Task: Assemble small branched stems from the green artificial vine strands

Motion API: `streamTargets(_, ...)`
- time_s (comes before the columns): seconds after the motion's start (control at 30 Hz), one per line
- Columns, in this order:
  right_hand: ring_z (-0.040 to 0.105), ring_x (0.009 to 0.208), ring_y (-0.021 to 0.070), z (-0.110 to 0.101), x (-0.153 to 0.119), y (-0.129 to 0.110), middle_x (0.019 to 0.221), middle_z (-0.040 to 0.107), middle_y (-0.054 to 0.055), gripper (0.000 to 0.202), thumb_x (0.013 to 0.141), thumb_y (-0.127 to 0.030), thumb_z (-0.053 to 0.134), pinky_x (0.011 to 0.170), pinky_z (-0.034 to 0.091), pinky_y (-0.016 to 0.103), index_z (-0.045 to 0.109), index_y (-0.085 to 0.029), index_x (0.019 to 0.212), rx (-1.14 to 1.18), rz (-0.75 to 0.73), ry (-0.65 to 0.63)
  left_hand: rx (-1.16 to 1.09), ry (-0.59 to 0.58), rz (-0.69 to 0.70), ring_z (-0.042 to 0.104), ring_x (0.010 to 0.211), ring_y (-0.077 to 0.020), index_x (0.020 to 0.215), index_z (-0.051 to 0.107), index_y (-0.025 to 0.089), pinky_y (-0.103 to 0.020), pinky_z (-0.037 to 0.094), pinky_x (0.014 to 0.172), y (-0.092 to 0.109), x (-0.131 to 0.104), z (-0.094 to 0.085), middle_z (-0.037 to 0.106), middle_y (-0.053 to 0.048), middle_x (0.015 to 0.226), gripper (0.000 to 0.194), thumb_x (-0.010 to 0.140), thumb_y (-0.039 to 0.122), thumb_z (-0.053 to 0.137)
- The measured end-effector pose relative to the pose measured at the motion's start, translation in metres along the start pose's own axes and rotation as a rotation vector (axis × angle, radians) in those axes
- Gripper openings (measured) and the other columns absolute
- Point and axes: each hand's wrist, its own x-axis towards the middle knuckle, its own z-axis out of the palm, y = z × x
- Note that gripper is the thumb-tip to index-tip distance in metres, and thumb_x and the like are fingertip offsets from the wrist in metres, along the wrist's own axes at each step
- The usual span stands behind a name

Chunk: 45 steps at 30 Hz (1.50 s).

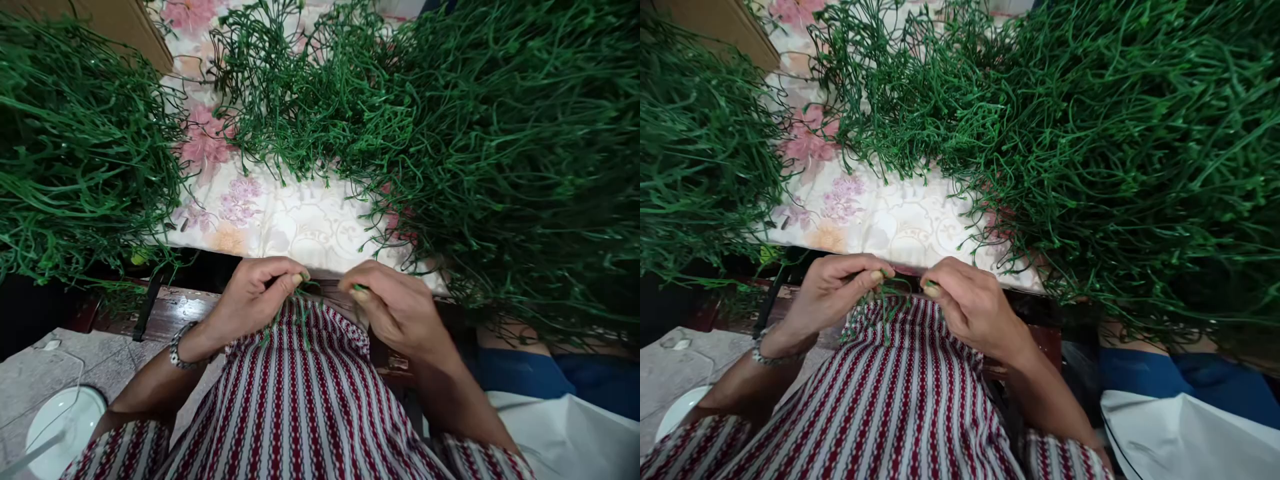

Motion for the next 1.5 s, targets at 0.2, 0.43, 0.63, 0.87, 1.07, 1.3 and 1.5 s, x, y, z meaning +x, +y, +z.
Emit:
streamTargets(0.2,0.055,0.06,0.0087,0.041,0.016,0.001,0.073,0.062,0.0,0.017,0.092,-0.027,0.044,0.056,0.042,0.019,0.057,-0.017,0.095,0.17,0.216,0.088,-0.099,0.069,0.057,0.055,0.072,-0.0129,0.079,0.064,0.016,-0.025,0.044,0.066,-0.014,0.009,0.018,0.058,-0.003,0.074,0.015,0.085,0.019,0.05)
streamTargets(0.43,0.051,0.059,0.0093,0.054,0.008,0.0,0.067,0.058,-0.001,0.02,0.083,-0.032,0.059,0.057,0.04,0.02,0.057,-0.015,0.091,0.101,0.185,-0.008,-0.186,0.134,-0.083,0.056,0.069,-0.0111,0.079,0.061,0.015,-0.021,0.044,0.062,-0.018,0.003,0.025,0.06,-0.001,0.073,0.007,0.08,0.014,0.054)
streamTargets(0.63,0.049,0.058,0.0083,0.054,0.005,0.004,0.066,0.055,-0.001,0.014,0.088,-0.026,0.052,0.057,0.039,0.02,0.057,-0.015,0.081,0.213,0.12,-0.012,-0.285,0.017,-0.121,0.05,0.055,-0.0071,0.083,0.06,0.015,-0.018,0.041,0.051,-0.019,0.001,0.018,0.059,0.0,0.07,0.007,0.081,0.018,0.054)
streamTargets(0.87,0.043,0.055,0.0078,0.052,-0.001,0.007,0.061,0.05,-0.002,0.02,0.088,-0.025,0.051,0.054,0.034,0.02,0.052,-0.015,0.072,0.129,0.089,-0.026,-0.123,-0.141,-0.061,0.054,0.066,-0.0109,0.076,0.059,0.014,-0.022,0.043,0.062,-0.02,0.003,0.009,0.061,-0.001,0.071,0.005,0.078,0.012,0.055)
streamTargets(1.07,0.046,0.058,0.0098,0.047,-0.002,0.008,0.064,0.052,0.0,0.021,0.091,-0.027,0.045,0.054,0.034,0.022,0.052,-0.015,0.075,0.043,-0.072,-0.201,0.062,-0.315,0.081,0.046,0.054,-0.0077,0.066,0.057,0.013,-0.021,0.034,0.053,-0.019,0.002,0.004,0.053,0.003,0.057,0.016,0.079,0.01,0.049)
streamTargets(1.3,0.049,0.058,0.0104,0.035,-0.001,0.004,0.061,0.054,-0.001,0.025,0.09,-0.017,0.038,0.056,0.037,0.022,0.052,-0.017,0.069,0.299,-0.315,-0.602,0.049,-0.643,0.277,0.037,0.048,-0.0079,0.053,0.043,0.015,-0.025,0.028,0.05,-0.012,-0.012,0.005,0.043,0.004,0.05,0.023,0.072,0.002,0.044)
streamTargets(1.5,0.047,0.056,0.0098,0.027,0.002,0.006,0.059,0.052,0.0,0.031,0.091,-0.02,0.037,0.054,0.036,0.022,0.049,-0.018,0.063,0.427,-0.322,-0.731,-0.037,-0.731,0.268,0.041,0.048,-0.0084,0.052,0.042,0.016,-0.026,0.028,0.049,-0.008,-0.014,-0.001,0.044,0.003,0.05,0.027,0.076,0.005,0.048)
